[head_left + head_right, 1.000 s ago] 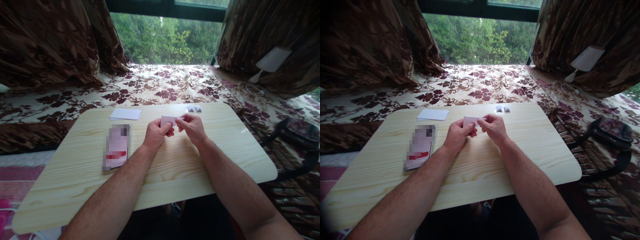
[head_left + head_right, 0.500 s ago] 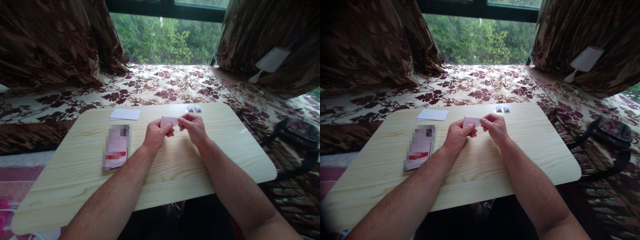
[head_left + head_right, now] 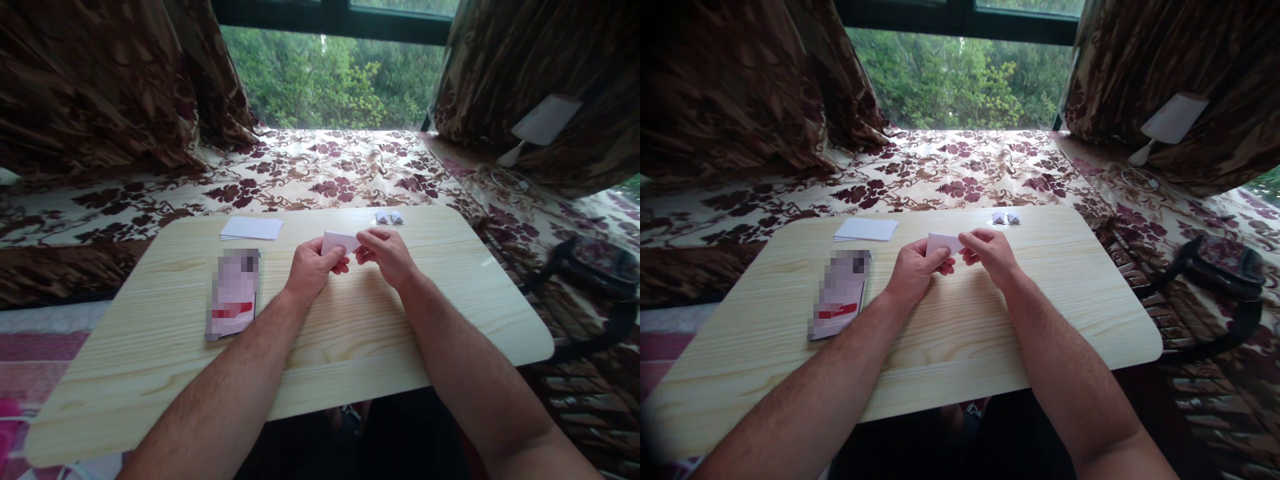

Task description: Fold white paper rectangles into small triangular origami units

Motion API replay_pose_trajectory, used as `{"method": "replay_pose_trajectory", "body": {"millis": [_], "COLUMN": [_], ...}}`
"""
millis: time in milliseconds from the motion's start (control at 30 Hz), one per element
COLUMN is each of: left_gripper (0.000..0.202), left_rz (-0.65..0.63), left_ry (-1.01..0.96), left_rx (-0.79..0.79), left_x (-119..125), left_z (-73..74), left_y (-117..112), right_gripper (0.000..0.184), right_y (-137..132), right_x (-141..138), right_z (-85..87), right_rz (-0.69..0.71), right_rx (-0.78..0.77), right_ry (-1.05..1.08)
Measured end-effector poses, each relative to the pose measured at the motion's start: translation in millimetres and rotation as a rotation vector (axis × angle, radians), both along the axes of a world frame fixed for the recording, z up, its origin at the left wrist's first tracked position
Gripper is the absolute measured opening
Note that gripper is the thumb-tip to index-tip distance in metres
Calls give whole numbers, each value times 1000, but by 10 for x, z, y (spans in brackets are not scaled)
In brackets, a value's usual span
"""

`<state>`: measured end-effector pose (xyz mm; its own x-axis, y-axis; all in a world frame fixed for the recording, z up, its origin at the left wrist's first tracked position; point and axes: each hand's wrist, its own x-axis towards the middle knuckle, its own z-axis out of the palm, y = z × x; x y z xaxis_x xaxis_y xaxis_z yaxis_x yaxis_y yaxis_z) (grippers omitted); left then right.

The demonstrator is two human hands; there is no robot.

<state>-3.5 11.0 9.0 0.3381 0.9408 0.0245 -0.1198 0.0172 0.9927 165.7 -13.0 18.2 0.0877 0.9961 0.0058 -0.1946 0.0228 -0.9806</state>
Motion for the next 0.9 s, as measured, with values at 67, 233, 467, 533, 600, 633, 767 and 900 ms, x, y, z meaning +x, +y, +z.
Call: {"method": "replay_pose_trajectory", "body": {"millis": [67,233,467,533,600,633,767,900], "left_gripper": [33,32,31,31,31,31,31,30], "left_rz": [-28,-54,-61,-57,-54,-55,-64,-82], "left_ry": [5,27,33,36,34,33,30,13], "left_rx": [12,16,12,17,15,13,13,-11], "left_x": [-2,-1,4,3,1,0,-4,-4], "left_z": [6,24,33,28,21,18,6,-11], "left_y": [-3,-18,-27,-24,-22,-20,-14,-1], "right_gripper": [35,36,32,31,30,29,28,27], "right_y": [-18,-19,-7,-8,-9,-9,-7,-8], "right_x": [-24,-41,-27,-31,-36,-38,-46,-52], "right_z": [-6,-19,-30,-29,-26,-24,-23,-36], "right_rz": [38,45,-4,-10,-18,-22,-43,-75], "right_rx": [19,28,67,87,97,100,100,106], "right_ry": [-21,-33,-83,-95,-107,-112,-134,-165]}}
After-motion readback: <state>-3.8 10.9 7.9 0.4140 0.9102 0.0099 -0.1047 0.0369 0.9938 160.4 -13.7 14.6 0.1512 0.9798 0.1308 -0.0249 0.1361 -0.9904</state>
